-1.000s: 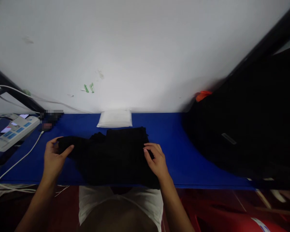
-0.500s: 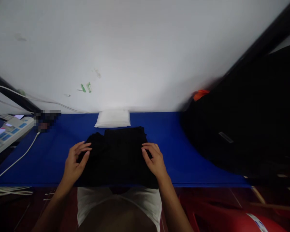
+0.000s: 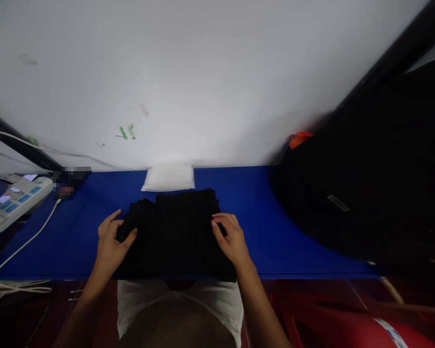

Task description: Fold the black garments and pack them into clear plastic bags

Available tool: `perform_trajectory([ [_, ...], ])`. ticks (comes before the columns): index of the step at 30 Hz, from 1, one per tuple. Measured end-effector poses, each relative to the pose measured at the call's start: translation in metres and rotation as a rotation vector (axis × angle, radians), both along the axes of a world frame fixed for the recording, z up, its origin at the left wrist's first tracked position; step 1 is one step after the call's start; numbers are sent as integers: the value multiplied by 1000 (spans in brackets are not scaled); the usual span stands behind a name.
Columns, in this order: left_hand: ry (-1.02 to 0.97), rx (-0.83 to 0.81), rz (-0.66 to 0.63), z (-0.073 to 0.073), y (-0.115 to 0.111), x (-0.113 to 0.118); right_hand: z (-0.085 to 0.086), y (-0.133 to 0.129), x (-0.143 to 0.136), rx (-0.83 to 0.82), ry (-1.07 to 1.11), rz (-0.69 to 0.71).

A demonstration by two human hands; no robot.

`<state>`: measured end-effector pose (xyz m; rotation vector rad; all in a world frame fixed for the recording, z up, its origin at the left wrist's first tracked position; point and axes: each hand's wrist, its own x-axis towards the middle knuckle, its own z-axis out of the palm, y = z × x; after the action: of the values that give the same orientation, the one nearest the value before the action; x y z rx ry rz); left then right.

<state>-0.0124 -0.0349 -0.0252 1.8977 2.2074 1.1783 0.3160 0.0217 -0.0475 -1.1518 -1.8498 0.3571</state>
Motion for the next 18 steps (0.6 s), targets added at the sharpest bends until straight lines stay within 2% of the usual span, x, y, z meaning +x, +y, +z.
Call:
perform_trajectory([
  [3,-75,136,25,19,8,11,0,0,0,-2,14,2],
  [4,-92,164,-5,23,11,16,0,-1,0,-2,20,5],
  [6,-73,145,-176,26,15,29,1,-1,1,-3,29,7],
  [9,96,-65,-546,21,15,52,0,-1,1,-12,26,2],
  [11,211,-195,-670,18,12,66,-1,-2,2,-14,20,4],
  [13,272,-235,-673,16,9,78,-2,-2,3,-16,16,10],
  [18,297,-180,-587,12,6,92,-5,0,3,-14,9,20],
])
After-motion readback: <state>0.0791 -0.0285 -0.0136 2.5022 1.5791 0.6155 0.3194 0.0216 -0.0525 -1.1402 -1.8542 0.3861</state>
